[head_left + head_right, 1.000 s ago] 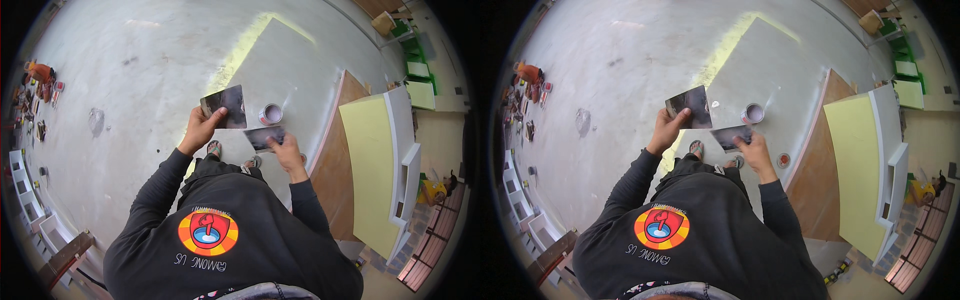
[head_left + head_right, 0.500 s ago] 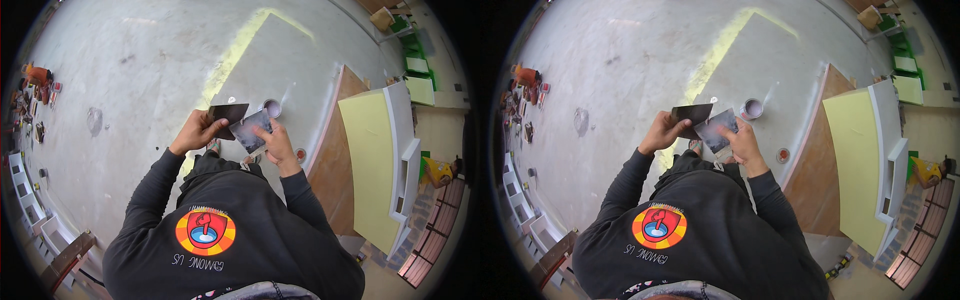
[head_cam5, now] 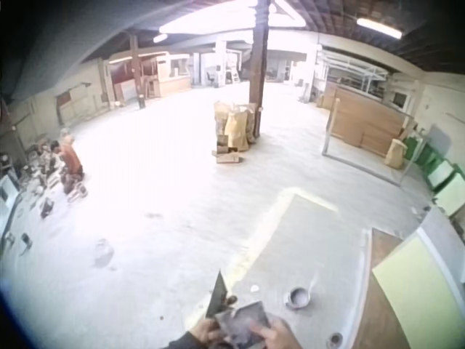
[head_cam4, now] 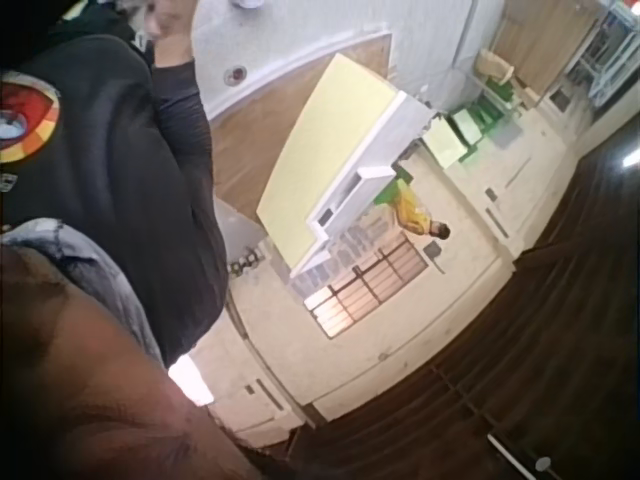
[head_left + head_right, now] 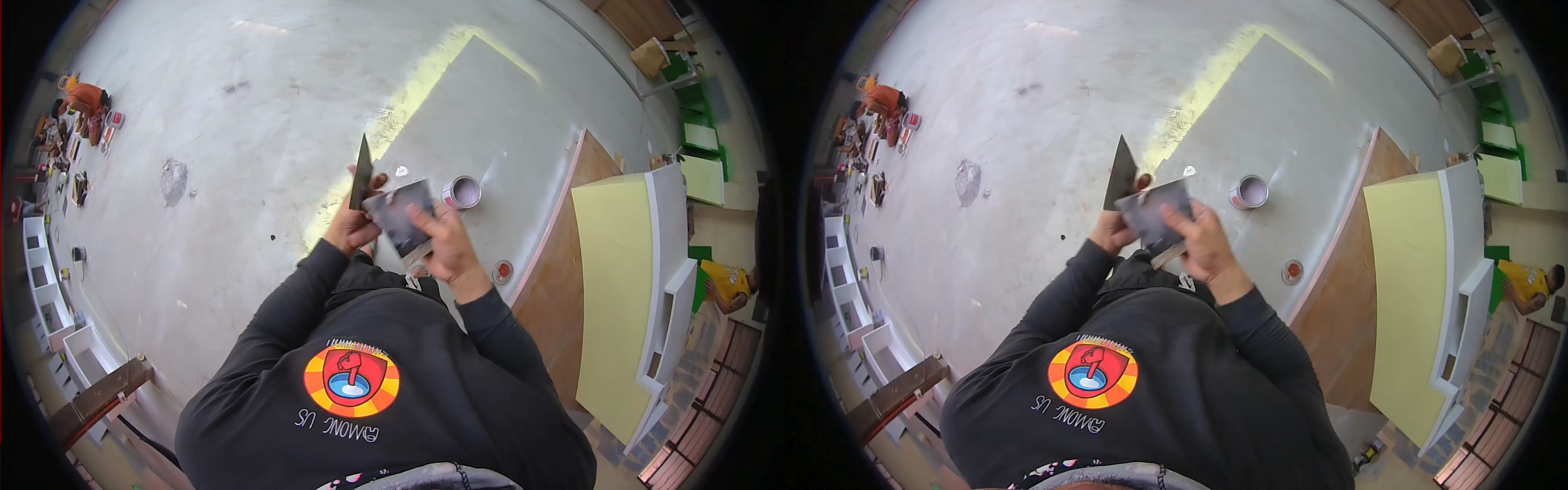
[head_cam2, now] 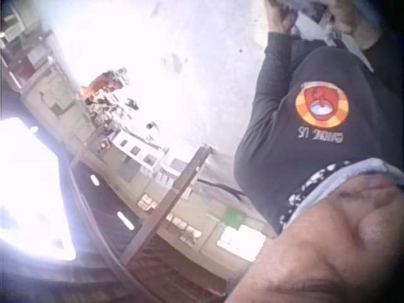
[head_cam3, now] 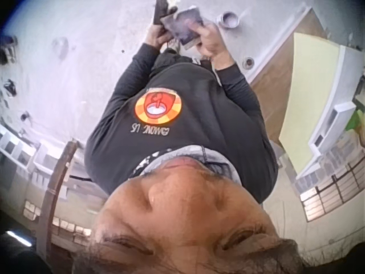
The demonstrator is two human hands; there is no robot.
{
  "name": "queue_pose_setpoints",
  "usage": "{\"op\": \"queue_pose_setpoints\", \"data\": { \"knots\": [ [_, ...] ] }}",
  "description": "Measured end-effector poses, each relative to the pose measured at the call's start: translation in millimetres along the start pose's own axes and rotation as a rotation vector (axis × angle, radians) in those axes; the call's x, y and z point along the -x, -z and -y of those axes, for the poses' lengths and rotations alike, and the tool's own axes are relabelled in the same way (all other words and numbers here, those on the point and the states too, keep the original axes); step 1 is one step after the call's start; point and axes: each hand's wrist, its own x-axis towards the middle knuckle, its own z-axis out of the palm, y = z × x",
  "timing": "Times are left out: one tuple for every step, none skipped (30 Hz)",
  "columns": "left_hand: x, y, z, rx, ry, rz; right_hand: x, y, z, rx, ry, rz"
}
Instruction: The person applies and smooths putty from a container onto the edges of a wooden panel using spatulas.
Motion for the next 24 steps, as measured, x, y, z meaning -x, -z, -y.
{"op": "queue_pose_setpoints", "data": {
  "knots": [
    [-8,10,4,0.003,-0.009,-0.003,0,-14,-9,-0.027,-0.035,0.026],
    [-22,31,11,0.262,0.149,0.386,-2,-25,-17,-0.052,-0.076,0.053],
    [-28,44,16,0.516,0.31,0.775,-5,-29,-25,-0.051,-0.087,0.059],
    [-21,38,21,0.519,0.324,0.771,-9,-26,-30,-0.014,-0.106,0.074],
    [-5,24,23,0.143,0.064,0.495,-11,-24,-31,0.025,-0.122,0.087],
    [2,15,26,-0.232,-0.188,0.211,-11,-21,-28,0.02,-0.113,0.071],
    [-2,25,22,-0.214,-0.116,0.378,-12,-24,-24,0.021,-0.082,0.044],
    [-37,69,27,-0.206,-0.151,0.361,-14,-33,-22,0.035,-0.078,0.043],
    [-60,117,37,-0.238,-0.076,0.33,-19,-42,-19,0.048,-0.114,0.081],
    [-44,199,36,-0.274,0.024,0.309,-23,-45,-12,0.029,-0.129,0.105],
    [-19,100,42,-0.262,0.176,-0.081,-22,-20,-1,-0.01,-0.067,0.032],
    [-12,86,32,-0.271,0.181,-0.079,-22,-21,4,-0.016,-0.058,0.03],
    [-12,82,23,-0.148,0.321,0.317,-26,-22,7,-0.037,-0.015,-0.018],
    [-9,67,15,-0.013,0.458,0.719,-29,-20,13,-0.053,0.031,-0.071],
    [6,56,9,-0.542,0.172,0.464,-32,-17,21,-0.027,0.109,-0.12],
    [17,48,7,-0.401,0.228,0.25,-34,-10,21,-0.021,0.115,-0.122],
    [17,55,0,-0.437,0.078,0.234,-39,-4,17,0.238,0.379,-0.235],
    [13,60,-5,-0.47,-0.071,0.216,-42,2,15,0.499,0.643,-0.345],
    [15,40,-8,-0.431,-0.175,0.011,-39,2,14,0.784,0.716,-0.435],
    [17,17,-12,-0.386,-0.28,-0.193,-38,2,12,0.79,0.715,-0.43],
    [10,31,-15,-0.343,-0.389,-0.063,-37,0,6,0.878,0.762,-0.495],
    [13,21,-14,-0.335,-0.394,-0.063,-38,-2,0,0.966,0.81,-0.559],
    [18,2,-12,-0.407,-0.499,-0.105,-40,-6,-6,0.919,0.857,-0.598],
    [19,-9,-9,-0.478,-0.603,-0.148,-41,-9,-11,0.927,0.856,-0.592]
  ]
}}
